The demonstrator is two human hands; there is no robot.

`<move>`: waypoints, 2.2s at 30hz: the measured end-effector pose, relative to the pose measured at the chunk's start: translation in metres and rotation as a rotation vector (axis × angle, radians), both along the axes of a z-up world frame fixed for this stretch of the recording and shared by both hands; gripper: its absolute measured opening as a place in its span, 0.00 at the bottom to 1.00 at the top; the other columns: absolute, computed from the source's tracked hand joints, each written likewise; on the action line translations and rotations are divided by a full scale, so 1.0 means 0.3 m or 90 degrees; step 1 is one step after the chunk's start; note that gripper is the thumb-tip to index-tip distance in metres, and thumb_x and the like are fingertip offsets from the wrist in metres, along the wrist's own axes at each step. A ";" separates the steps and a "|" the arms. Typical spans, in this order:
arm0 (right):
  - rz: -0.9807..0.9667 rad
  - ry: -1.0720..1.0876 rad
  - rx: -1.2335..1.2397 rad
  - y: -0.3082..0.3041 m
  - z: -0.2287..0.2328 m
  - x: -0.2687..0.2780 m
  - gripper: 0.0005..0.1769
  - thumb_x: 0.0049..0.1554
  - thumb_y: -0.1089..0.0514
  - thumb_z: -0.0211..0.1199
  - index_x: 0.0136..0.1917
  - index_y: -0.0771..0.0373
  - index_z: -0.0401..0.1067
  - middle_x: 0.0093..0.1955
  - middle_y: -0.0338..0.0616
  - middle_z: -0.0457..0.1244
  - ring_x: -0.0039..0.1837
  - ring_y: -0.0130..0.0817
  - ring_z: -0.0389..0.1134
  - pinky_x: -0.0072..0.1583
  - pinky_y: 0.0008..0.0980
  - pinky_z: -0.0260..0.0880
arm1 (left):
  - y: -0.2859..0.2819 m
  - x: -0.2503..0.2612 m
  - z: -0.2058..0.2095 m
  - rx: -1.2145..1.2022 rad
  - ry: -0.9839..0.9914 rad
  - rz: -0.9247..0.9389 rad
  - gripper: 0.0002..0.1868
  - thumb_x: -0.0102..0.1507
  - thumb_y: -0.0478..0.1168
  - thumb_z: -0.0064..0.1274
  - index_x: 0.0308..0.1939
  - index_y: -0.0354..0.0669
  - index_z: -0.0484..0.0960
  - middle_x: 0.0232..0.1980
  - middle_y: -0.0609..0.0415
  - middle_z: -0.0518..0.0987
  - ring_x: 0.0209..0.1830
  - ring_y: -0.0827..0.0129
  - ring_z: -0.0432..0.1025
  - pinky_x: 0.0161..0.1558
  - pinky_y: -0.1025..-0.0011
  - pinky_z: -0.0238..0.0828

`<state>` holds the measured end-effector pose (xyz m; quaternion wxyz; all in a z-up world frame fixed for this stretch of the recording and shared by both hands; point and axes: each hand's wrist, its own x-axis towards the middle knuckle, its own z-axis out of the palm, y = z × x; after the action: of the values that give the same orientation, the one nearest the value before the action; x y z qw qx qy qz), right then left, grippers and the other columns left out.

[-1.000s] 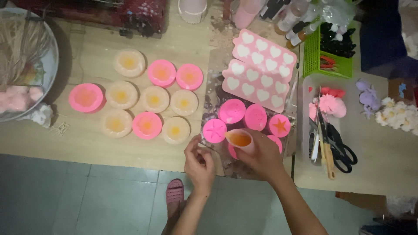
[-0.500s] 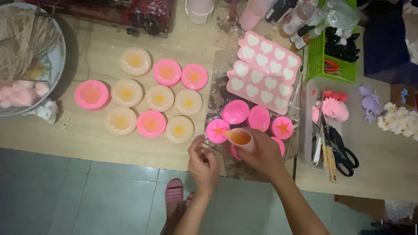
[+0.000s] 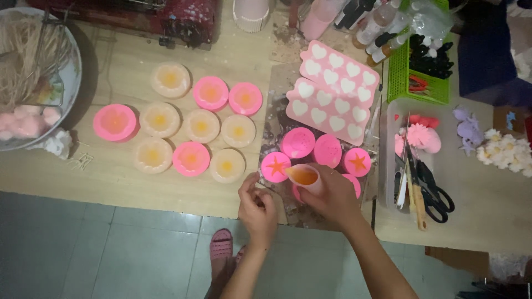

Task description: Pouring melted wax into various molds and preparing candle components.

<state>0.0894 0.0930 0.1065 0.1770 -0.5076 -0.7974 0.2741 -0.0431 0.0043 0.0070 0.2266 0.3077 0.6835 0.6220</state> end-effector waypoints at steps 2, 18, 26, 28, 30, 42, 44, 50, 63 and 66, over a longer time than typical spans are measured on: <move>-0.003 -0.006 -0.011 0.002 0.009 -0.005 0.28 0.47 0.52 0.73 0.61 0.57 0.73 0.56 0.44 0.71 0.55 0.41 0.74 0.55 0.37 0.73 | 0.001 0.002 0.002 0.005 0.000 0.007 0.24 0.62 0.25 0.45 0.64 0.32 0.71 0.50 0.44 0.83 0.30 0.73 0.74 0.35 0.73 0.75; -0.118 0.196 -0.068 -0.032 -0.019 0.094 0.29 0.51 0.57 0.74 0.63 0.64 0.70 0.58 0.43 0.69 0.61 0.33 0.72 0.61 0.34 0.73 | 0.002 0.006 0.002 0.004 0.011 0.017 0.23 0.62 0.25 0.45 0.63 0.32 0.72 0.43 0.48 0.80 0.29 0.73 0.71 0.34 0.73 0.74; -0.093 0.089 -0.017 -0.100 0.030 0.193 0.29 0.47 0.55 0.75 0.61 0.63 0.73 0.56 0.45 0.71 0.57 0.35 0.74 0.58 0.35 0.74 | 0.001 0.014 -0.020 -0.006 0.011 0.017 0.23 0.62 0.26 0.46 0.63 0.33 0.72 0.47 0.47 0.81 0.33 0.71 0.74 0.36 0.73 0.75; -0.091 0.055 -0.017 -0.111 0.043 0.198 0.29 0.47 0.55 0.75 0.61 0.63 0.74 0.57 0.46 0.72 0.57 0.36 0.75 0.58 0.36 0.73 | 0.002 0.015 -0.012 0.002 0.016 0.025 0.23 0.62 0.26 0.46 0.62 0.33 0.72 0.49 0.46 0.81 0.34 0.71 0.75 0.37 0.73 0.76; -0.113 -0.076 -0.030 -0.116 0.058 0.194 0.30 0.44 0.54 0.76 0.60 0.60 0.74 0.55 0.48 0.72 0.56 0.41 0.75 0.56 0.37 0.73 | 0.000 0.014 -0.004 -0.001 0.012 0.022 0.22 0.63 0.26 0.46 0.62 0.33 0.72 0.51 0.44 0.81 0.34 0.70 0.74 0.37 0.72 0.75; -0.092 -0.106 -0.020 -0.122 0.058 0.213 0.31 0.44 0.51 0.76 0.59 0.60 0.73 0.52 0.47 0.71 0.53 0.44 0.75 0.52 0.39 0.73 | -0.002 0.017 -0.028 -0.015 0.023 0.023 0.21 0.64 0.28 0.47 0.61 0.34 0.72 0.45 0.47 0.80 0.32 0.72 0.73 0.34 0.74 0.74; -0.077 -0.083 0.024 -0.134 0.056 0.217 0.29 0.45 0.51 0.75 0.59 0.59 0.74 0.52 0.47 0.71 0.53 0.45 0.74 0.52 0.39 0.73 | -0.004 0.013 -0.024 -0.028 0.022 0.020 0.21 0.63 0.28 0.47 0.61 0.34 0.72 0.44 0.47 0.79 0.31 0.72 0.72 0.33 0.73 0.74; -0.096 -0.080 0.035 -0.137 0.058 0.219 0.26 0.46 0.52 0.74 0.58 0.58 0.75 0.51 0.47 0.71 0.52 0.45 0.74 0.52 0.39 0.73 | -0.003 0.015 -0.022 -0.046 0.038 0.023 0.21 0.63 0.28 0.48 0.61 0.34 0.73 0.42 0.47 0.79 0.30 0.71 0.71 0.32 0.73 0.73; -0.088 -0.076 0.063 -0.115 0.024 0.256 0.31 0.44 0.51 0.75 0.60 0.61 0.74 0.53 0.49 0.71 0.53 0.47 0.74 0.52 0.40 0.73 | -0.002 0.017 -0.035 0.006 0.033 0.015 0.22 0.61 0.25 0.47 0.61 0.31 0.69 0.56 0.45 0.81 0.33 0.71 0.72 0.32 0.75 0.73; -0.117 -0.137 0.003 -0.107 0.028 0.248 0.31 0.44 0.50 0.76 0.59 0.61 0.74 0.52 0.49 0.71 0.53 0.46 0.74 0.52 0.40 0.73 | -0.001 0.018 -0.044 -0.006 0.047 0.022 0.22 0.61 0.25 0.47 0.61 0.31 0.70 0.55 0.45 0.81 0.33 0.71 0.72 0.32 0.75 0.73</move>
<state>0.1640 0.0608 0.1150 0.1162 -0.6043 -0.7626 0.1992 -0.0377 0.0040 -0.0061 0.1922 0.3178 0.6996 0.6104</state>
